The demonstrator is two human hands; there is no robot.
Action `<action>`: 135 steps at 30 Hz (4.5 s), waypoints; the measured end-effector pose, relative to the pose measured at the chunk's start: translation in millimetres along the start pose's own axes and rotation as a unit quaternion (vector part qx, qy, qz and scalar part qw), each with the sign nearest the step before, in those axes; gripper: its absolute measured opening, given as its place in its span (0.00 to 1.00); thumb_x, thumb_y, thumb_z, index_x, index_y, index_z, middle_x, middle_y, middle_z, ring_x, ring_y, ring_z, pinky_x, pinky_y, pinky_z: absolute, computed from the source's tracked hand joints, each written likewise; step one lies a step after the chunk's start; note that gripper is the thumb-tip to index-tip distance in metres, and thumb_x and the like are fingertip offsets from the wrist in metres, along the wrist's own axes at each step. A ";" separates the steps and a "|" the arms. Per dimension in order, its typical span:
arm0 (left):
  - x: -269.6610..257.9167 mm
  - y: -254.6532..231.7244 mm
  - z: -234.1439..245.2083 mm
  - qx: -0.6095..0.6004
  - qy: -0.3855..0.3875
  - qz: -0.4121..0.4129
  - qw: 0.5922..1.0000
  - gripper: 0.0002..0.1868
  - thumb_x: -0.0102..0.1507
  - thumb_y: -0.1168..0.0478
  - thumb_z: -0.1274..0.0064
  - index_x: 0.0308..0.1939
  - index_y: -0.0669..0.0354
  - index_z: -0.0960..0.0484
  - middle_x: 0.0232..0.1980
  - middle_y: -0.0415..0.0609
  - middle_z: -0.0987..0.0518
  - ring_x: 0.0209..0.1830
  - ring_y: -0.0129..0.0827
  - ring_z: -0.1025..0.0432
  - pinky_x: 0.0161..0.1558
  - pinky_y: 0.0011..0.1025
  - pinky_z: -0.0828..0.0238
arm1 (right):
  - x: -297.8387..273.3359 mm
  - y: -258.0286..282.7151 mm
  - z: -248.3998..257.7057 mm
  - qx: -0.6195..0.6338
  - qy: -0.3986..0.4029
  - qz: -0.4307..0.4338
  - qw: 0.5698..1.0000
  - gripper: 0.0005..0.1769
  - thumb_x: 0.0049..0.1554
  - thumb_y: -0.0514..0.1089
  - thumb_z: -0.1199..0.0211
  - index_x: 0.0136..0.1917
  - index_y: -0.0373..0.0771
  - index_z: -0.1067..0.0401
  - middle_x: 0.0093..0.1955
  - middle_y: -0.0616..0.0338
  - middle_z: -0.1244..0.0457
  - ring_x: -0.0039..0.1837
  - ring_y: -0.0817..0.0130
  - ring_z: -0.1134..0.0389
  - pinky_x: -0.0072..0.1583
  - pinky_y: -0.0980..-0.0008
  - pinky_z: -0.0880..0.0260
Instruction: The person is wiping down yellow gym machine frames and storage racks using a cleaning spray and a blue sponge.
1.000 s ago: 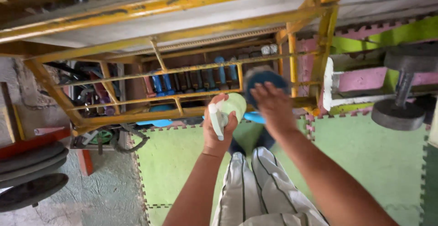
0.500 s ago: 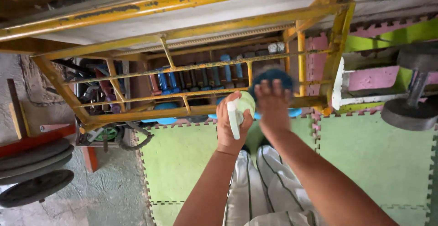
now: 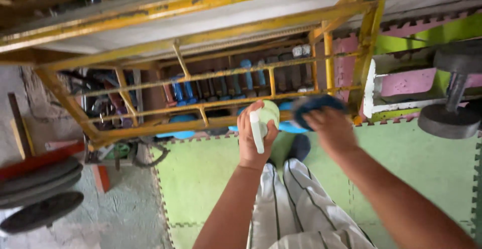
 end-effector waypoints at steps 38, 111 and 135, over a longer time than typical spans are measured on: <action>2.0 -10.4 -4.0 0.028 -0.013 -0.036 0.999 0.29 0.59 0.63 0.43 0.65 0.58 0.30 0.61 0.53 0.25 0.62 0.51 0.30 0.66 0.44 0.33 | 18.9 77.5 -10.2 0.065 -0.050 -0.135 0.987 0.15 0.52 0.45 0.41 0.53 0.44 0.26 0.57 0.57 0.36 0.64 0.52 0.39 0.66 0.44 0.42; -72.8 -45.3 -73.9 0.236 0.443 0.083 0.861 0.31 0.53 0.51 0.35 0.55 0.58 0.28 0.56 0.53 0.24 0.60 0.50 0.31 0.58 0.51 0.36 | -109.0 -53.6 50.5 0.449 -0.219 -0.346 0.794 0.22 0.59 0.31 0.38 0.66 0.41 0.28 0.58 0.51 0.34 0.54 0.62 0.30 0.50 0.66 0.28; -82.1 51.7 22.1 0.234 0.384 0.217 0.867 0.27 0.52 0.55 0.38 0.53 0.54 0.27 0.59 0.52 0.25 0.62 0.52 0.33 0.59 0.50 0.35 | -51.3 -4.0 40.8 0.134 -0.199 -0.279 0.930 0.36 0.50 0.29 0.41 0.70 0.49 0.26 0.71 0.57 0.37 0.72 0.45 0.42 0.65 0.36 0.43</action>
Point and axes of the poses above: each hand's wrist, its own x-axis towards the middle knuckle, its own z-axis out of the back of the hand, y = z × x, the point moved 5 cm from there along x, towards the middle knuckle
